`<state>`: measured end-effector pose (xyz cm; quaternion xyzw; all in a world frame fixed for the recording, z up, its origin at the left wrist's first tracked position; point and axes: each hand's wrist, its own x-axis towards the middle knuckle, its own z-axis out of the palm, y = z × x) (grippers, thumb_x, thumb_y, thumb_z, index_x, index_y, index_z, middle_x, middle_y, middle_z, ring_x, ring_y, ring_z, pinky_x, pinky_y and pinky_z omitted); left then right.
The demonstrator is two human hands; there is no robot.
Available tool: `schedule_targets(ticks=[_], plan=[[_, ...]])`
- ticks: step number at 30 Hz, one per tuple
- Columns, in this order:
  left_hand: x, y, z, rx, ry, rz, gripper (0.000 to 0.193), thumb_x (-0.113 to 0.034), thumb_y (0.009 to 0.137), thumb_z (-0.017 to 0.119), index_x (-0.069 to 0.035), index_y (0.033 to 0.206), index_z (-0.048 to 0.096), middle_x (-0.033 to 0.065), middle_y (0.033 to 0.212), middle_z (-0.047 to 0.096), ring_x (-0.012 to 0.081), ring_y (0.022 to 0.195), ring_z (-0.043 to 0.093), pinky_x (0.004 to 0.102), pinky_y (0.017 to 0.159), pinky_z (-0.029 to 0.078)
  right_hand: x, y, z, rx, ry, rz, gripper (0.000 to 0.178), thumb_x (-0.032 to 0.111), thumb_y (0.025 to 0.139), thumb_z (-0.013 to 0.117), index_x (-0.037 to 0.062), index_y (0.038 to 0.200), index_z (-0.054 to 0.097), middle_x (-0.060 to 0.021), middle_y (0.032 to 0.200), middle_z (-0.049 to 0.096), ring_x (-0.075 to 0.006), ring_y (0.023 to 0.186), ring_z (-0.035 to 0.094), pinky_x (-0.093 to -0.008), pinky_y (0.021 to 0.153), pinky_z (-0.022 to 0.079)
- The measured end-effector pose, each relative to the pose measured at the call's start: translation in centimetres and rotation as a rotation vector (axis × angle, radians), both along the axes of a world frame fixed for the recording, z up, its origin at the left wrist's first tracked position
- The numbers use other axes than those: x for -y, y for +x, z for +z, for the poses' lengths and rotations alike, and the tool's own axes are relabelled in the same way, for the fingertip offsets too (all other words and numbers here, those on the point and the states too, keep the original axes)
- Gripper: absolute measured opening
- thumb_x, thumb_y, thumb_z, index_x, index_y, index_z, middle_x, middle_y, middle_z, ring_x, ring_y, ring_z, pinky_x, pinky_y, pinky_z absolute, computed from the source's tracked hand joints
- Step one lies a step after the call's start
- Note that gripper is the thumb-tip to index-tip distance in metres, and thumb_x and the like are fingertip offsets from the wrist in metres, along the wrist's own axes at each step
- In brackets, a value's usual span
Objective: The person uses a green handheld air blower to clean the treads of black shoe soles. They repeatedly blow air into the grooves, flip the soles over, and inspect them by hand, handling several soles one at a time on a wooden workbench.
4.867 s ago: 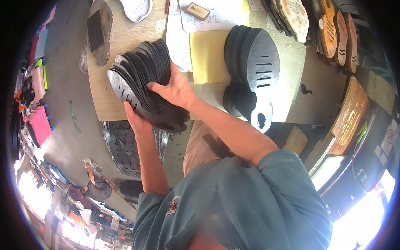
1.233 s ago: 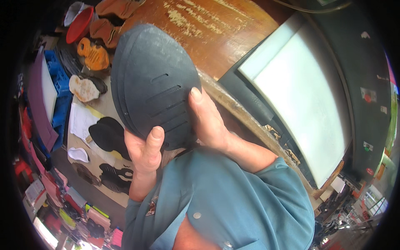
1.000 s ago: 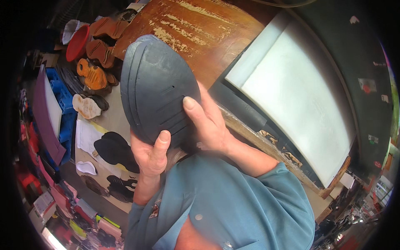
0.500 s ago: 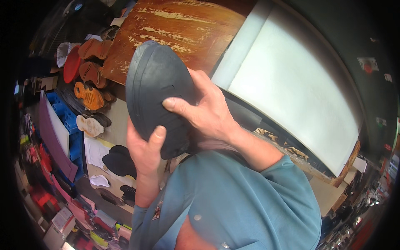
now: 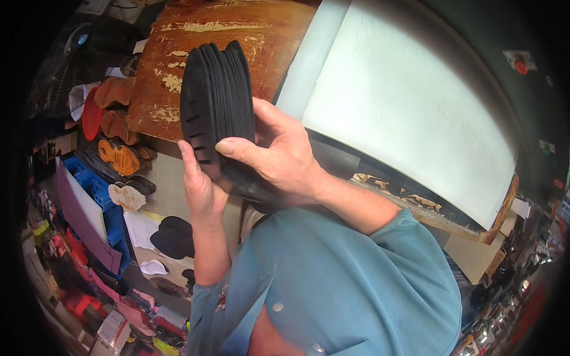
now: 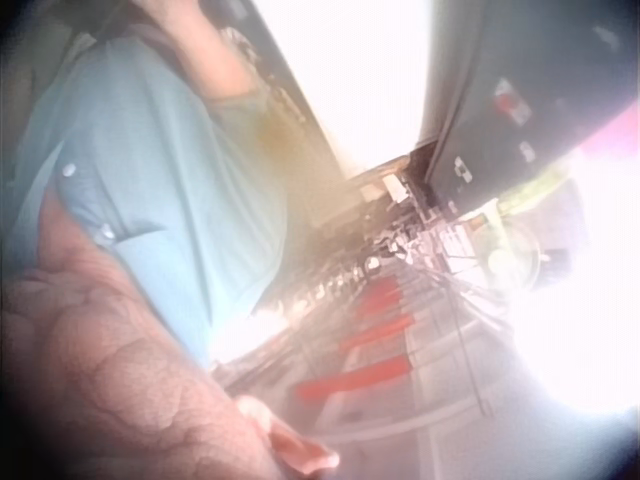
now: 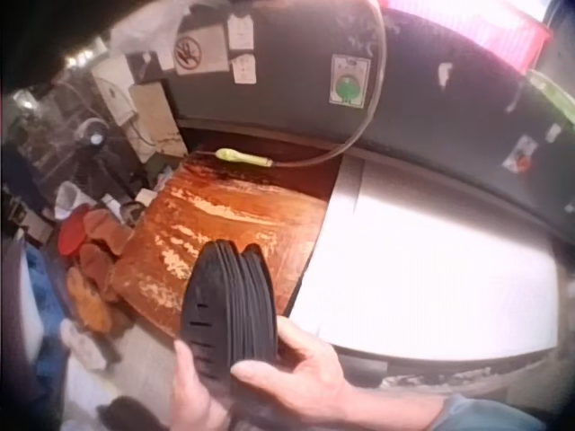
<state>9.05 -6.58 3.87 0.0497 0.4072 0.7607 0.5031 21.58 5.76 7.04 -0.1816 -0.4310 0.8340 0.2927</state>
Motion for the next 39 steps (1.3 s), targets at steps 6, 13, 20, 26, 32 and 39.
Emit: schedule_targets(ticks=[6, 13, 20, 26, 32, 39], plan=[[-0.5, 0.2, -1.1, 0.145, 0.268, -0.003, 0.066, -0.055, 0.117, 0.036, 0.0, 0.151, 0.05, 0.0142, 0.149, 0.061, 0.0258, 0.134, 0.061, 0.0428, 0.116, 0.049, -0.3, 0.4, -0.5, -0.051, -0.056, -0.034, 0.049, 0.011, 0.104, 0.074, -0.0047, 0.146, 0.056, -0.0079, 0.137, 0.064, -0.0138, 0.122, 0.062, -0.032, 0.106, 0.052], [-0.6, 0.2, -1.4, 0.235, 0.262, 0.003, 0.067, -0.057, 0.116, 0.034, -0.004, 0.155, 0.048, 0.0124, 0.152, 0.059, 0.0262, 0.139, 0.058, 0.0446, 0.12, 0.047, -0.3, 0.9, -1.0, -0.059, -0.075, -0.087, 0.04, 0.015, 0.109, 0.068, -0.0028, 0.143, 0.06, -0.0059, 0.133, 0.066, -0.0119, 0.12, 0.062, -0.0313, 0.104, 0.052], [-0.6, -0.5, -2.1, 0.187, 0.18, -0.064, 0.066, -0.057, 0.116, 0.031, -0.006, 0.154, 0.051, 0.0122, 0.148, 0.063, 0.0259, 0.134, 0.063, 0.0436, 0.117, 0.049, -0.3, 1.2, -1.5, -0.066, -0.181, -0.098, 0.037, 0.017, 0.111, 0.065, -0.0024, 0.142, 0.062, -0.0043, 0.127, 0.069, -0.0098, 0.115, 0.062, -0.0294, 0.1, 0.052], [-1.4, -0.7, -1.4, 0.166, 0.203, -0.095, 0.062, -0.052, 0.118, 0.028, -0.007, 0.153, 0.053, 0.012, 0.145, 0.065, 0.0249, 0.13, 0.066, 0.0419, 0.114, 0.053, -0.6, 1.8, -1.1, -0.032, -0.188, -0.113, 0.037, 0.018, 0.11, 0.067, -0.0026, 0.141, 0.063, -0.0033, 0.125, 0.069, -0.0082, 0.111, 0.061, -0.0283, 0.097, 0.052], [-2.6, -3.1, -1.3, 0.033, 0.07, -0.215, 0.062, -0.047, 0.12, 0.024, -0.001, 0.15, 0.054, 0.014, 0.141, 0.067, 0.0235, 0.123, 0.069, 0.0391, 0.111, 0.055, -1.1, 2.4, -1.2, -0.067, -0.176, -0.129, 0.035, 0.017, 0.111, 0.064, -0.0033, 0.139, 0.063, -0.0022, 0.123, 0.069, -0.007, 0.108, 0.06, -0.0263, 0.094, 0.052], [-5.4, -5.6, -1.7, 0.193, -0.051, -0.303, 0.058, -0.043, 0.12, 0.033, 0.003, 0.147, 0.056, 0.0167, 0.136, 0.07, 0.0261, 0.123, 0.07, 0.0417, 0.108, 0.057, -2.3, 3.1, -1.4, 0.111, -0.087, -0.135, 0.034, 0.019, 0.113, 0.062, -0.0039, 0.137, 0.064, -0.0027, 0.111, 0.071, -0.0083, 0.097, 0.065, -0.0274, 0.083, 0.056]])
